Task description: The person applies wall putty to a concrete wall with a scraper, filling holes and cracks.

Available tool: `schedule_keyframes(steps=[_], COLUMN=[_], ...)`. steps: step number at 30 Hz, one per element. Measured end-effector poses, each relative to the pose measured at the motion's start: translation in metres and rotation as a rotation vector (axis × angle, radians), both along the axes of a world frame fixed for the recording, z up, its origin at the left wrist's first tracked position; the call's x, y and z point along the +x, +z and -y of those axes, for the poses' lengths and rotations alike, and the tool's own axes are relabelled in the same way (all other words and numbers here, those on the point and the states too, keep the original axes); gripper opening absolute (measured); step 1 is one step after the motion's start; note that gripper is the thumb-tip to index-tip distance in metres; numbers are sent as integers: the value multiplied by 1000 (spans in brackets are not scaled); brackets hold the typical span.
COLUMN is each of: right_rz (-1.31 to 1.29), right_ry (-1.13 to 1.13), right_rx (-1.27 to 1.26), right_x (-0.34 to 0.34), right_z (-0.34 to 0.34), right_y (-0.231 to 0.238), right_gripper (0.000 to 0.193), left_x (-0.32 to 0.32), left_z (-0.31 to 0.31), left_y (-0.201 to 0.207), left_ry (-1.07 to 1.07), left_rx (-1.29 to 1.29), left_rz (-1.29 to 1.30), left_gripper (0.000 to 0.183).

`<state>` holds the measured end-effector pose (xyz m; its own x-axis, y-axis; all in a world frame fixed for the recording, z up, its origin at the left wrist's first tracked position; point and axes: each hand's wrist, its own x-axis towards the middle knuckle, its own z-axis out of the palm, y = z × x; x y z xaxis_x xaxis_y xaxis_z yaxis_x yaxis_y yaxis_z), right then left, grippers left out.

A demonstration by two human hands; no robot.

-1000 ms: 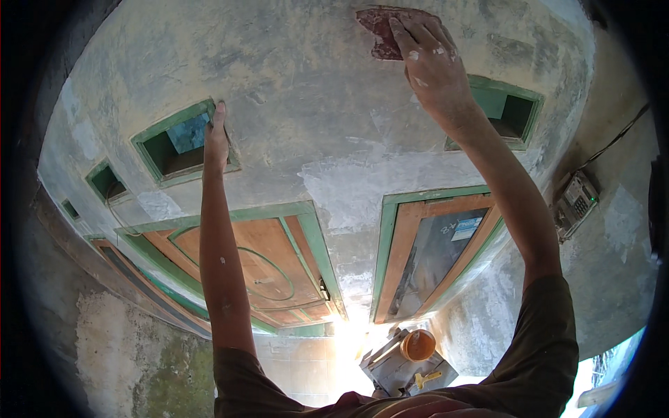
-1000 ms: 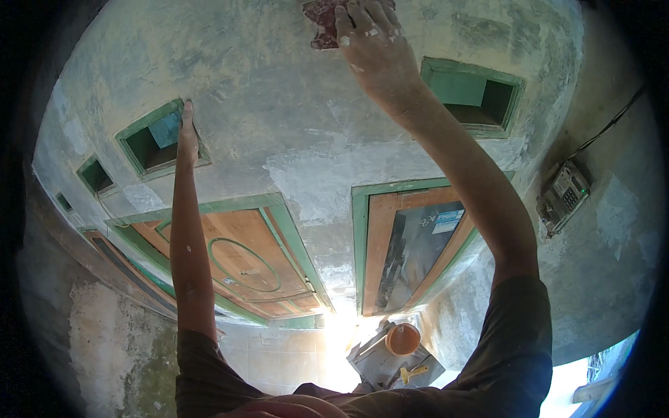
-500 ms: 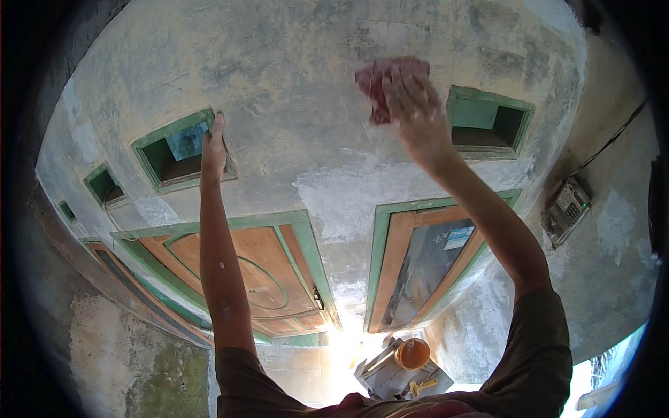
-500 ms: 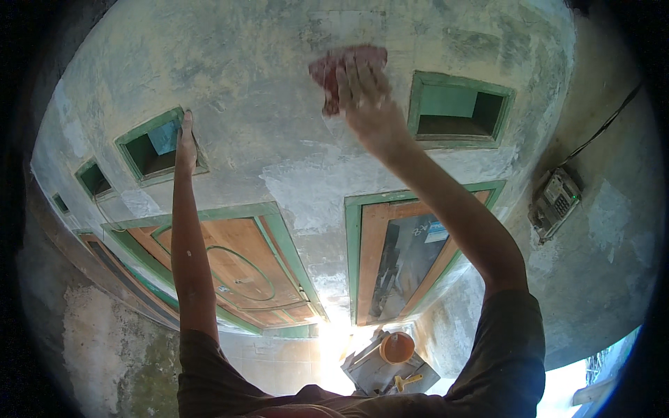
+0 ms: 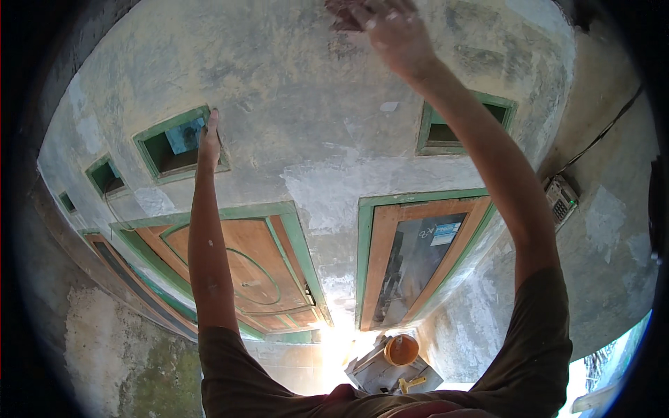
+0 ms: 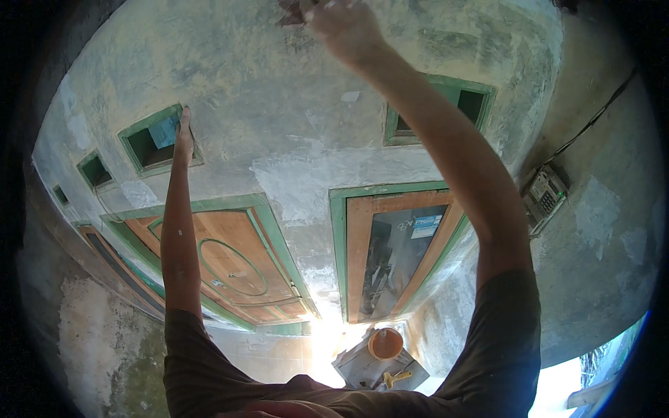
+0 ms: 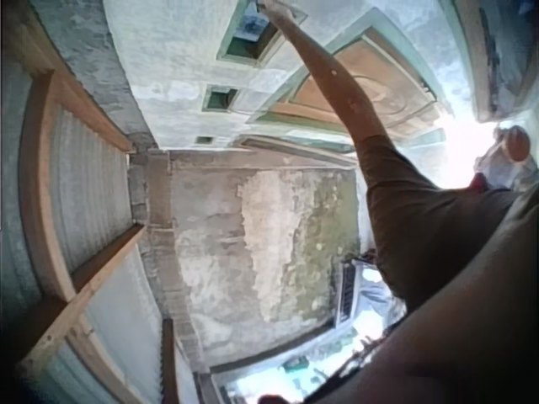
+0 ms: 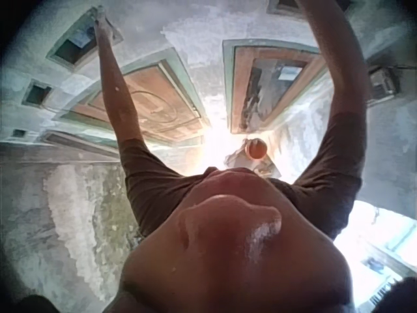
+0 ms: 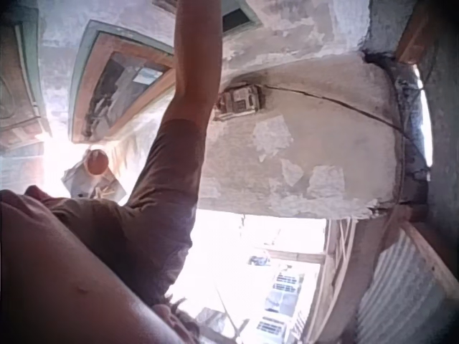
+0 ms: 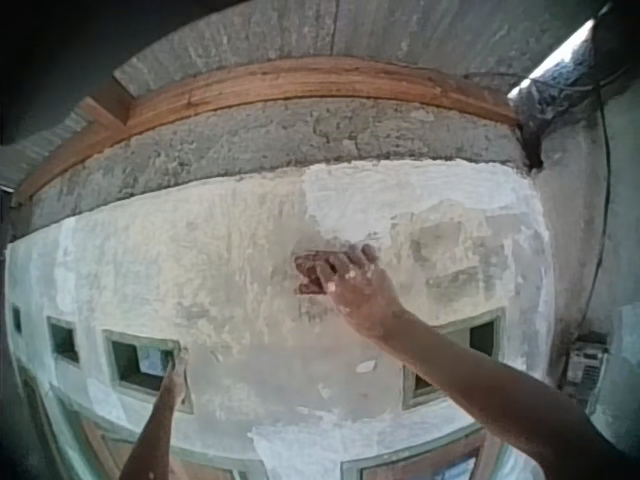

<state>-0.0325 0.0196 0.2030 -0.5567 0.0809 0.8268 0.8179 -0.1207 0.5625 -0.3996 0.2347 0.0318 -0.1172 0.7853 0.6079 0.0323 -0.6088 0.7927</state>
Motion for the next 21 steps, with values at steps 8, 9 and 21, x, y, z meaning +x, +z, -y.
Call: schedule_keyframes(steps=[8, 9, 21], right_rz=[116, 136, -3], right_ry=[222, 192, 107], right_rx=[-28, -102, -67], right_x=[5, 8, 30], right_z=[10, 15, 11], right_y=[-103, -106, -39], right_gripper=[30, 31, 30], left_x=[2, 6, -10], left_z=[21, 20, -8], left_y=[1, 5, -5], left_ry=[-169, -201, -179], left_rx=[-8, -29, -62], left_rz=[59, 71, 92], left_gripper=[73, 72, 85])
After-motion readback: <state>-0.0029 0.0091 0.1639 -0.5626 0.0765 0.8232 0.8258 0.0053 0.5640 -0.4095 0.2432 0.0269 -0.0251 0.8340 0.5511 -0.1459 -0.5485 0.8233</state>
